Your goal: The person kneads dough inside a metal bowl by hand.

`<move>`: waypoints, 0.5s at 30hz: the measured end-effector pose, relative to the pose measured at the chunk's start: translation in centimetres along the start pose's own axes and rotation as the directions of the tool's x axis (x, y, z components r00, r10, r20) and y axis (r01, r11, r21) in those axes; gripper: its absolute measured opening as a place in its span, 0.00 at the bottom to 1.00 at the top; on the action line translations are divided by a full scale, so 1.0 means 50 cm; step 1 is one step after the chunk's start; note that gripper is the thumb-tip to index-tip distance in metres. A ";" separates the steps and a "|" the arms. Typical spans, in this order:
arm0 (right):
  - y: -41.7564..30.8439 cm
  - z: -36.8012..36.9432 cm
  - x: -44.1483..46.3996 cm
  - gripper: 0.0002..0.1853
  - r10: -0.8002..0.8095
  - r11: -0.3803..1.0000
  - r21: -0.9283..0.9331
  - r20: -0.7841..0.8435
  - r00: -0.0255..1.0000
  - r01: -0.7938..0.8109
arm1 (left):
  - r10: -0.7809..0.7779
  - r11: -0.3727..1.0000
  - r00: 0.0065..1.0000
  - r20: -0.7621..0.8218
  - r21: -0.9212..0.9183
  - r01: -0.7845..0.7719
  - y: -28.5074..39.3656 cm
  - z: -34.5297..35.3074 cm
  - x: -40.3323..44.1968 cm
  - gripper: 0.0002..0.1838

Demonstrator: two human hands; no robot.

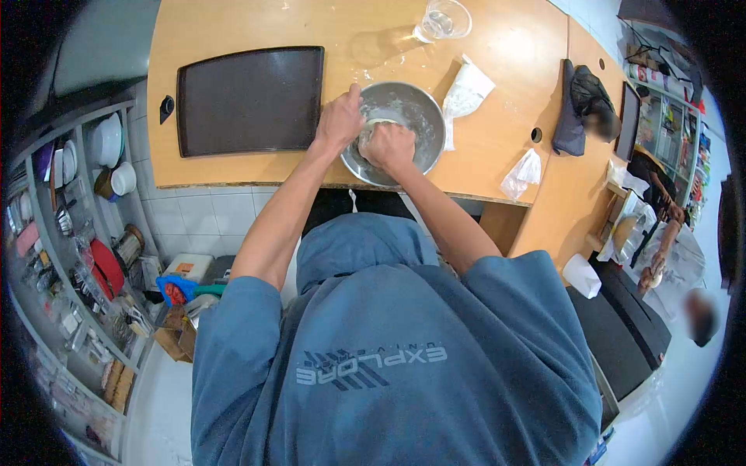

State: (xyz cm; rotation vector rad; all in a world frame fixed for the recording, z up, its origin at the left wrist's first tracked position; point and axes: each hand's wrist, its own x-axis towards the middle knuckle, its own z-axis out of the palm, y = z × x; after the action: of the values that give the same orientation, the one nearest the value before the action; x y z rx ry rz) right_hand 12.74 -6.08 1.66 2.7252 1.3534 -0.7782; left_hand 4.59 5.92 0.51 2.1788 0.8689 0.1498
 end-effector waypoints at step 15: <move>0.013 0.026 0.076 0.19 -0.020 1.000 -0.006 -0.159 0.987 0.019 | -0.033 0.999 0.999 -0.038 -0.019 0.032 0.003 -0.014 -0.009 0.08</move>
State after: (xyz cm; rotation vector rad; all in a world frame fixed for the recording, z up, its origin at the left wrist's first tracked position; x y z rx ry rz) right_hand 14.61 -3.93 -1.25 2.8283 1.4086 -0.5681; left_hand 4.05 6.00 1.17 2.1500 0.9204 0.1832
